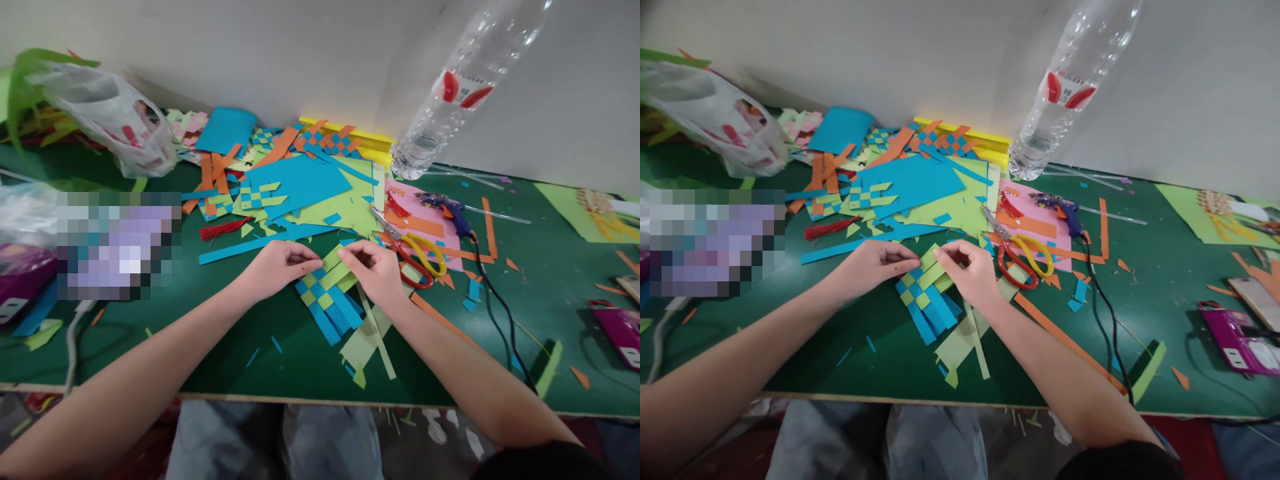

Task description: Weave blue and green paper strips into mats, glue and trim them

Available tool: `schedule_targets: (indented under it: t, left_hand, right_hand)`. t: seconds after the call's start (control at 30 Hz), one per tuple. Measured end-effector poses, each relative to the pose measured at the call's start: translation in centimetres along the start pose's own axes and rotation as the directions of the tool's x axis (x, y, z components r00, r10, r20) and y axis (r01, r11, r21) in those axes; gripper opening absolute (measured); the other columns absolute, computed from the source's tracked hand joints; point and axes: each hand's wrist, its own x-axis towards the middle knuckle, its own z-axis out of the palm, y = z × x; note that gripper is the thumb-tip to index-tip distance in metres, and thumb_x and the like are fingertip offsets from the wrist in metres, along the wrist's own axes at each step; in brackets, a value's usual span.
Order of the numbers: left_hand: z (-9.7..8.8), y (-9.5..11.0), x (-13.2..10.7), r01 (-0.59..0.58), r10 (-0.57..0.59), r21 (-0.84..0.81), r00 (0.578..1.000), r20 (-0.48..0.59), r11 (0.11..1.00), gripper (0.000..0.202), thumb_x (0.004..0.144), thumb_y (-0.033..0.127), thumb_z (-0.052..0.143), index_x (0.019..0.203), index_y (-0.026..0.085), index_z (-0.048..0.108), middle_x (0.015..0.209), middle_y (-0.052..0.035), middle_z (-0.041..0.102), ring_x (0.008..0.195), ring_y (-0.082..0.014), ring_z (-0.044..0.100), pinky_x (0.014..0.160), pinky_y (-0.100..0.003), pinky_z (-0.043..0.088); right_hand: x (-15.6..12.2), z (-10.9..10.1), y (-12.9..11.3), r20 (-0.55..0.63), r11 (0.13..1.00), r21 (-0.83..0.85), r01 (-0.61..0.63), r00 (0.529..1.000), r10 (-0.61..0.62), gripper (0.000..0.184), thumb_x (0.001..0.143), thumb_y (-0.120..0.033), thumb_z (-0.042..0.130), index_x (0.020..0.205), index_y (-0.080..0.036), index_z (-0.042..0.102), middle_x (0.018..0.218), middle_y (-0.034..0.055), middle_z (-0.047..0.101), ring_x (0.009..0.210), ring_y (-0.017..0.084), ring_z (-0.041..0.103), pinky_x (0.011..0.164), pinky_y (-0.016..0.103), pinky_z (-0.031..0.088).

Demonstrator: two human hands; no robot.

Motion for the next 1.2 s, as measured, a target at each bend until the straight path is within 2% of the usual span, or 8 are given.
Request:
schedule_targets:
  t: [0.3,0.5,0.7,0.8,0.9,1.0,1.1,1.2]
  left_hand:
    - [0.02,-0.23,-0.03,-0.05,0.05,0.022,0.999,-0.01,0.999,0.029,0.075,0.046,0.068,0.086,0.02,0.075,0.083,-0.003,0.074,0.071,-0.0164,0.066,0.065,-0.025,0.053]
    - [-0.01,-0.02,-0.11,-0.019,0.019,0.003,1.0,-0.017,1.0,0.029,0.073,0.047,0.071,0.083,0.02,0.076,0.074,-0.003,0.073,0.063,-0.0159,0.064,0.059,-0.026,0.052]
    - [0.0,-0.22,0.09,-0.007,0.005,-0.03,0.998,-0.065,1.0,0.032,0.071,0.046,0.074,0.089,0.02,0.075,0.089,-0.0045,0.075,0.077,-0.0194,0.068,0.073,-0.03,0.055]
    - [0.01,-0.27,0.13,-0.025,0.024,-0.026,0.998,-0.05,0.999,0.03,0.071,0.045,0.074,0.087,0.02,0.075,0.086,-0.0045,0.075,0.076,-0.0196,0.068,0.072,-0.03,0.056]
    - [0.04,-0.2,0.08,-0.048,0.047,-0.006,0.999,-0.026,0.999,0.026,0.072,0.044,0.073,0.084,0.021,0.075,0.083,-0.0037,0.075,0.074,-0.0188,0.068,0.07,-0.029,0.055]
    - [0.08,-0.19,0.08,-0.041,0.041,-0.001,0.999,-0.011,0.999,0.025,0.072,0.043,0.074,0.085,0.021,0.075,0.083,-0.0033,0.075,0.073,-0.0186,0.068,0.069,-0.029,0.056]
    - [0.06,-0.29,0.14,-0.036,0.036,0.002,0.999,-0.013,0.999,0.026,0.071,0.043,0.074,0.086,0.022,0.075,0.084,-0.0034,0.075,0.075,-0.0191,0.069,0.071,-0.03,0.056]
    - [0.02,-0.34,0.18,-0.028,0.028,0.004,0.999,-0.017,1.0,0.027,0.071,0.044,0.074,0.086,0.021,0.075,0.084,-0.0038,0.075,0.075,-0.0194,0.069,0.071,-0.03,0.056]
  right_hand:
    - [-0.1,-0.03,0.13,-0.024,1.0,-0.01,0.025,0.999,-0.025,0.025,0.081,-0.045,0.066,0.077,-0.021,0.066,0.071,-0.0003,0.064,0.063,0.012,0.057,0.057,0.025,0.048]
    - [-0.18,-0.02,-0.01,-0.041,0.998,-0.029,0.05,0.998,-0.052,0.021,0.084,-0.042,0.065,0.079,-0.022,0.067,0.075,0.0001,0.066,0.065,0.012,0.057,0.059,0.026,0.048]
    - [-0.06,-0.05,0.32,-0.069,0.999,-0.014,0.036,0.997,-0.037,0.021,0.084,-0.042,0.064,0.081,-0.022,0.067,0.076,0.0003,0.067,0.067,0.013,0.059,0.06,0.026,0.049]
    - [-0.03,-0.08,0.22,-0.064,0.999,0.023,0.047,0.997,-0.046,0.02,0.084,-0.041,0.064,0.079,-0.022,0.066,0.073,-0.0006,0.064,0.066,0.012,0.058,0.06,0.025,0.049]
    - [0.01,-0.11,-0.02,-0.013,0.998,0.054,0.025,1.0,-0.025,0.019,0.082,-0.04,0.066,0.086,-0.021,0.066,0.079,0.0001,0.065,0.068,0.012,0.058,0.06,0.024,0.048]
    - [0.05,-0.14,-0.09,0.026,1.0,0.003,-0.001,1.0,0.0,0.022,0.081,-0.041,0.067,0.086,-0.02,0.069,0.078,0.0009,0.066,0.065,0.012,0.057,0.056,0.024,0.046]
    - [0.0,-0.12,0.07,0.006,0.999,-0.044,-0.009,1.0,0.009,0.024,0.081,-0.044,0.066,0.08,-0.02,0.071,0.072,0.0011,0.067,0.061,0.013,0.056,0.054,0.026,0.044]
    - [-0.13,-0.04,0.27,-0.011,0.999,-0.043,-0.004,1.0,0.004,0.025,0.081,-0.045,0.066,0.082,-0.021,0.072,0.077,0.002,0.07,0.066,0.015,0.06,0.058,0.027,0.047]
